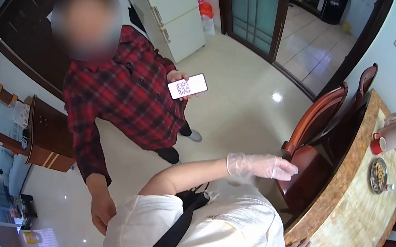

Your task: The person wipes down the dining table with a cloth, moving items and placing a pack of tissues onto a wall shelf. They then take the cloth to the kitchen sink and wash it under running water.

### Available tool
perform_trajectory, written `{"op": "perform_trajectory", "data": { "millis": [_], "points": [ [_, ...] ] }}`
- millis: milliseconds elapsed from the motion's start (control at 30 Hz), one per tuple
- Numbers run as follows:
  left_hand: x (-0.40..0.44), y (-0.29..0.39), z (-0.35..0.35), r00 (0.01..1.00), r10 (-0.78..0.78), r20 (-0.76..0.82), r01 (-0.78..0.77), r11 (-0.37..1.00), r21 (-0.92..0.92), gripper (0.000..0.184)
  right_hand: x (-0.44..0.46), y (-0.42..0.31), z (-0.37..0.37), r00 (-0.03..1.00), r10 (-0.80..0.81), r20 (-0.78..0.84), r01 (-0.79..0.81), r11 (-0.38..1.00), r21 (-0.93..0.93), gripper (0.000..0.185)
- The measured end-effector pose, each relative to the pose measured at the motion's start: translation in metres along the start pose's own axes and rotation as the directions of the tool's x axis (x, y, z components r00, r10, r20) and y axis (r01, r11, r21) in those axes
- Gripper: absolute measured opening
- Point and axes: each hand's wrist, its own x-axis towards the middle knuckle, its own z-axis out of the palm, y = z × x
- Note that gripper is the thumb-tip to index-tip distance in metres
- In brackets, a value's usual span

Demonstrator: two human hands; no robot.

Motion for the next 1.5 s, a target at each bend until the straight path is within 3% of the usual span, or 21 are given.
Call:
{"op": "perform_trajectory", "data": {
  "millis": [67,133,167,233,267,300,367,467,567,667,967,1067,1167,1267,1367,1467,1500],
  "points": [
    [-0.024,0.040,-0.017,0.997,0.006,0.075,-0.002,0.998,-0.061,0.055,0.000,-0.002,-0.003,1.000,-0.016,-0.002,0.016,1.000,-0.005,0.044],
    [-0.060,0.076,-0.042,0.950,0.248,0.188,-0.205,0.953,-0.225,0.056,0.000,-0.005,-0.005,1.000,-0.004,0.014,0.004,1.000,-0.001,0.045],
    [-0.076,0.085,-0.061,0.836,0.483,0.258,-0.488,0.871,-0.049,0.051,0.001,-0.007,-0.007,1.000,0.003,0.018,-0.003,1.000,0.001,0.045],
    [-0.110,0.099,-0.070,0.604,0.655,0.454,-0.704,0.706,-0.082,0.045,0.000,-0.010,-0.007,1.000,0.018,0.025,-0.018,1.000,0.003,0.045],
    [-0.127,0.106,-0.075,0.461,0.711,0.531,-0.780,0.610,-0.139,0.043,0.001,-0.007,-0.005,1.000,0.008,0.025,-0.009,1.000,0.006,0.046],
    [-0.142,0.134,-0.069,0.387,0.629,0.675,-0.795,0.598,-0.102,0.034,0.002,-0.001,-0.002,1.000,0.000,0.024,0.000,1.000,0.008,0.046],
    [-0.164,0.138,-0.057,0.414,0.547,0.727,-0.786,0.618,-0.018,0.034,0.003,0.004,0.002,1.000,0.000,0.021,-0.001,1.000,0.010,0.047],
    [-0.175,0.131,-0.046,0.619,0.551,0.560,-0.736,0.655,0.170,0.035,0.003,0.006,0.003,1.000,-0.014,0.016,0.015,0.999,-0.029,0.047],
    [-0.173,0.111,-0.040,0.676,0.518,0.524,-0.715,0.632,0.298,0.031,0.003,0.004,0.001,0.999,0.008,0.032,-0.007,1.000,-0.023,0.047],
    [-0.164,0.108,-0.034,0.668,0.545,0.507,-0.714,0.661,0.230,0.027,0.003,0.003,-0.001,0.999,0.021,0.050,-0.020,1.000,-0.023,0.047],
    [-0.162,0.113,-0.037,0.574,0.625,0.529,-0.808,0.537,0.242,0.021,0.002,0.002,-0.001,0.997,0.041,0.071,-0.041,0.999,0.009,0.048],
    [-0.156,0.115,-0.031,0.512,0.715,0.476,-0.849,0.505,0.156,0.012,0.001,0.002,-0.002,0.995,0.054,0.080,-0.056,0.998,0.024,0.048],
    [-0.156,0.120,-0.037,0.283,0.748,0.600,-0.915,0.398,-0.065,0.023,0.004,0.004,-0.001,0.994,0.063,0.090,-0.068,0.996,0.058,0.049],
    [-0.157,0.137,-0.052,0.002,0.863,0.506,-0.991,0.069,-0.114,0.024,0.004,0.004,-0.004,0.988,0.077,0.132,-0.091,0.990,0.106,0.052],
    [-0.177,0.134,-0.066,0.075,0.959,0.272,-0.989,0.038,0.140,0.023,0.006,-0.001,-0.015,0.981,0.073,0.182,-0.097,0.987,0.126,0.054],
    [-0.194,0.142,-0.091,0.347,0.893,0.287,-0.937,0.319,0.141,0.019,0.016,-0.017,-0.032,0.989,-0.023,0.148,0.000,0.989,0.151,0.053],
    [-0.192,0.149,-0.106,0.370,0.842,0.393,-0.928,0.355,0.112,0.020,0.024,-0.026,-0.041,0.989,-0.084,0.125,0.056,0.976,0.211,0.052]
  ]
}}
